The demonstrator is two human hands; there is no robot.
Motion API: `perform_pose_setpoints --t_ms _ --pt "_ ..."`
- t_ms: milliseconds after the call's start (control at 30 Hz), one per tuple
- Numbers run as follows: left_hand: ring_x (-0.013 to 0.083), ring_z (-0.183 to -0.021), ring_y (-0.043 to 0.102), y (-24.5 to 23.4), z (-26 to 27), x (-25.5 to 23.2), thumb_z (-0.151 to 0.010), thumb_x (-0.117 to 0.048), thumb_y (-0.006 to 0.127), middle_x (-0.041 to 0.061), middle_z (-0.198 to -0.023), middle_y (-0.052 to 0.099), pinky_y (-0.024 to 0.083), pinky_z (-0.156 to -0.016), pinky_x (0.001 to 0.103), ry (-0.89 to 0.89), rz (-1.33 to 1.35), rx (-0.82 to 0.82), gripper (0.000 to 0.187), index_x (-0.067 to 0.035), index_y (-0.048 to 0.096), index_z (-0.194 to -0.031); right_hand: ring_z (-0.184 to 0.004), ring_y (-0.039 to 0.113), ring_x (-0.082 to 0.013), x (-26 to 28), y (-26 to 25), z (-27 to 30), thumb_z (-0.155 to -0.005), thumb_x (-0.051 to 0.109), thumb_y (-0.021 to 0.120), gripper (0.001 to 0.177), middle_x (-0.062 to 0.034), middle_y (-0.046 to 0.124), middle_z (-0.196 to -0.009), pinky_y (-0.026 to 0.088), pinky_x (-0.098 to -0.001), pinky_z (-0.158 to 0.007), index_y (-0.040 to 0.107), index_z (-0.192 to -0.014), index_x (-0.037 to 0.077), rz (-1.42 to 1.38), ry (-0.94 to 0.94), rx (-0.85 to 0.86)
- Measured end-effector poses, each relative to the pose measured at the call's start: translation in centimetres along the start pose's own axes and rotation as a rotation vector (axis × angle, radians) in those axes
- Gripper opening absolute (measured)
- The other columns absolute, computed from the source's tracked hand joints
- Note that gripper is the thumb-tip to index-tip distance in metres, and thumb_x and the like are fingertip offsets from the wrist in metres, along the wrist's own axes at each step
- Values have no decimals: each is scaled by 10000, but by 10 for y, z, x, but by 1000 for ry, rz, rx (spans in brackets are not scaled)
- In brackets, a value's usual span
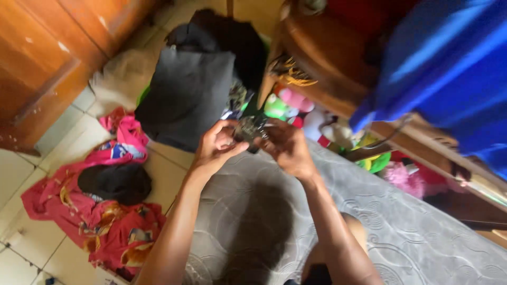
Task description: Tidy up the room by picking up various items from the floor and placing them on the mattress.
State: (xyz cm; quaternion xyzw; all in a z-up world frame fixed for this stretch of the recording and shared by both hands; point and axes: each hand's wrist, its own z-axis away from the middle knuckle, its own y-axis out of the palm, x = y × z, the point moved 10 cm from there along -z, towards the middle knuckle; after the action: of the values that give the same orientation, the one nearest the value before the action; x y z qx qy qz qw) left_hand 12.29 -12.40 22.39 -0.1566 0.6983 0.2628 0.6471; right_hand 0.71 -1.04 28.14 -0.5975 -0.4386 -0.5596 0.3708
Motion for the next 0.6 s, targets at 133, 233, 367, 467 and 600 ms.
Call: perform_pose_setpoints --t_ms 133,233,367,467,600 --pt "137 -997 706 47 -39 -52 -901 -45 809 73 -1098 712 611 -802 302 174 -224 -58 473 -62 588 -1319 -837 734 -112 72 -66 7 -989 65 758 316 -92 760 -864 619 -278 -761 586 -1222 -63 402 -196 -362" --pt "141 -1046 707 89 -56 -116 -879 -30 817 70 -1163 713 618 -793 297 376 -400 -79 550 -74 570 -1369 -674 710 -142 141 -92 10 -900 131 836 551 -141 737 -818 585 -281 -607 569 -1337 -71 646 -296 -607" --pt "148 -1069 719 134 -68 -143 -842 -2 802 70 -1265 673 625 -797 296 460 -421 -39 656 -85 512 -1424 -718 760 -122 149 -115 17 -934 176 816 546 -129 776 -880 603 -267 -648 573 -1365 -57 598 -336 -633" --pt "158 -1040 714 156 -73 -133 -828 30 763 83 -1259 668 641 -835 304 418 -359 13 690 -86 498 -1455 -757 768 -123 156 -120 34 -942 175 823 535 -131 782 -1060 617 -264 -656 567 -1344 -68 558 -399 -621" --pt "174 -1036 725 165 -89 -138 -789 26 818 96 -1188 714 638 -872 307 420 -455 0 709 -75 524 -1426 -709 740 -123 153 -129 30 -915 156 838 483 -135 777 -833 577 -263 -640 609 -1288 -47 559 -325 -669"
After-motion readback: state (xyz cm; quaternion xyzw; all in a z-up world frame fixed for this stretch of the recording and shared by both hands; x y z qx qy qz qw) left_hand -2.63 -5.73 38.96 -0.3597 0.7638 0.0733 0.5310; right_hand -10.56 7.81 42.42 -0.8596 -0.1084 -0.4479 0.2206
